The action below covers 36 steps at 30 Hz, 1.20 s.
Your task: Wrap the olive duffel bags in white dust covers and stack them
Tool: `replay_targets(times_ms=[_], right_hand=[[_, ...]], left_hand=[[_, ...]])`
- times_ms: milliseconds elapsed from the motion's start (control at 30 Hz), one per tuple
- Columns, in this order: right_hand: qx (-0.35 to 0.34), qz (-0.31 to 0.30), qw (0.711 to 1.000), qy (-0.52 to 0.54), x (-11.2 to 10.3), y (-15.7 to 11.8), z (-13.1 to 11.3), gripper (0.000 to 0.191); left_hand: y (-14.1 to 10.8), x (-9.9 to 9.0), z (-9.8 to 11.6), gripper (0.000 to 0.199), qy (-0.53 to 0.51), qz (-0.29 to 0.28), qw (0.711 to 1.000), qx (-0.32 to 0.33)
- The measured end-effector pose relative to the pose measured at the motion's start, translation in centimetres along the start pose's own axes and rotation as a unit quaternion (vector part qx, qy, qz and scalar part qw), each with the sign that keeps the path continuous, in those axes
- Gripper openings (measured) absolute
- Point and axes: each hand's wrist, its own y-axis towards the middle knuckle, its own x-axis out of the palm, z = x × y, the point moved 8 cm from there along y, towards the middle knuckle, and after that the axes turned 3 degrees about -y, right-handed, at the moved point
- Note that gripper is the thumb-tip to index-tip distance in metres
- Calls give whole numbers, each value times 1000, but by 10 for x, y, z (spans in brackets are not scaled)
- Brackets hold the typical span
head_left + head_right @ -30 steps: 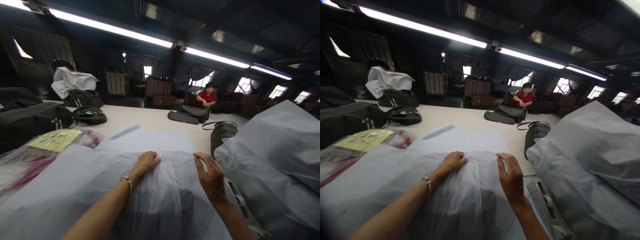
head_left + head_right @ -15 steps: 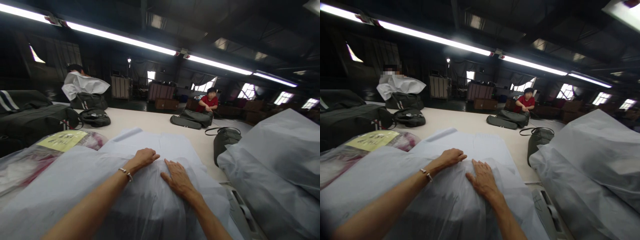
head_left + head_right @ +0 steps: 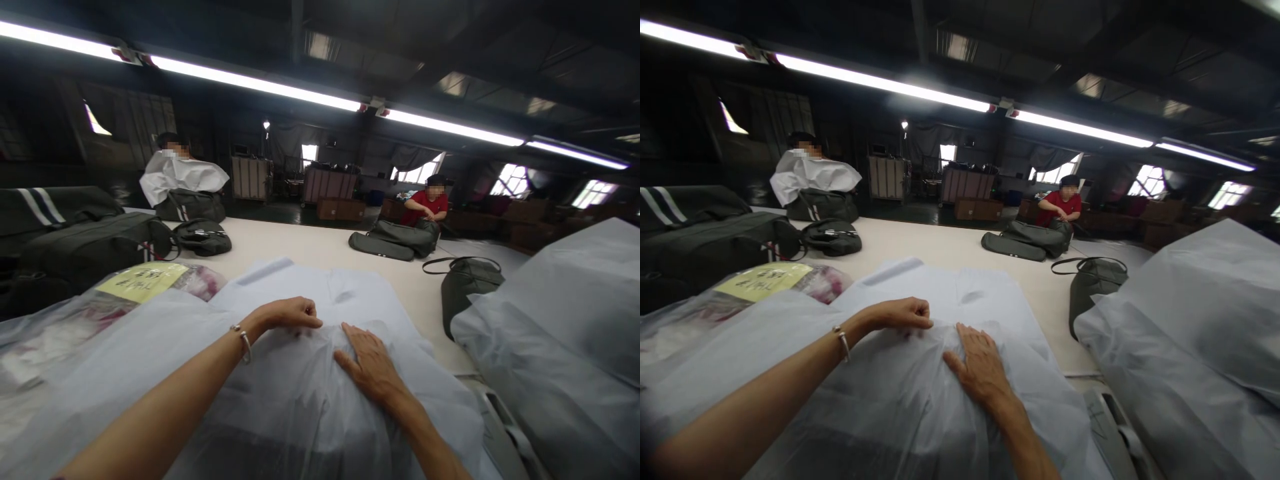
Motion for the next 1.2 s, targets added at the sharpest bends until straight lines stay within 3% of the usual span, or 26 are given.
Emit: replay_targets(times_ms=[167, 333, 467, 600, 833, 1000, 1067, 1200], right_hand=[[3, -1, 1000, 6, -1, -1, -1, 65], [4, -8, 1000, 10, -1, -2, -2, 67], [1, -6, 1000, 12, 1, -1, 0, 66], [-4, 4, 1000, 19, 0, -1, 1, 66], [-4, 10, 1000, 19, -3, -3, -1, 65], [-5, 4, 1000, 4, -1, -2, -1, 64], [-10, 8, 1000, -2, 0, -2, -1, 63], [-17, 13, 1000, -1, 3, 0, -1, 57]], left_hand=[[9, -5, -3, 24, 13, -11, 1000, -14], [7, -17, -8, 30, 23, 56, 998, -14], [4, -9, -3, 37, 29, 36, 999, 19], [8, -1, 0, 24, 65, 24, 997, 39], [8, -1, -6, 14, 194, 106, 975, 34], [-12, -2, 24, 15, 266, 190, 944, 45], [-22, 12, 42, 23, 263, 193, 942, 84], [-30, 67, 58, 34, 214, 103, 954, 184]])
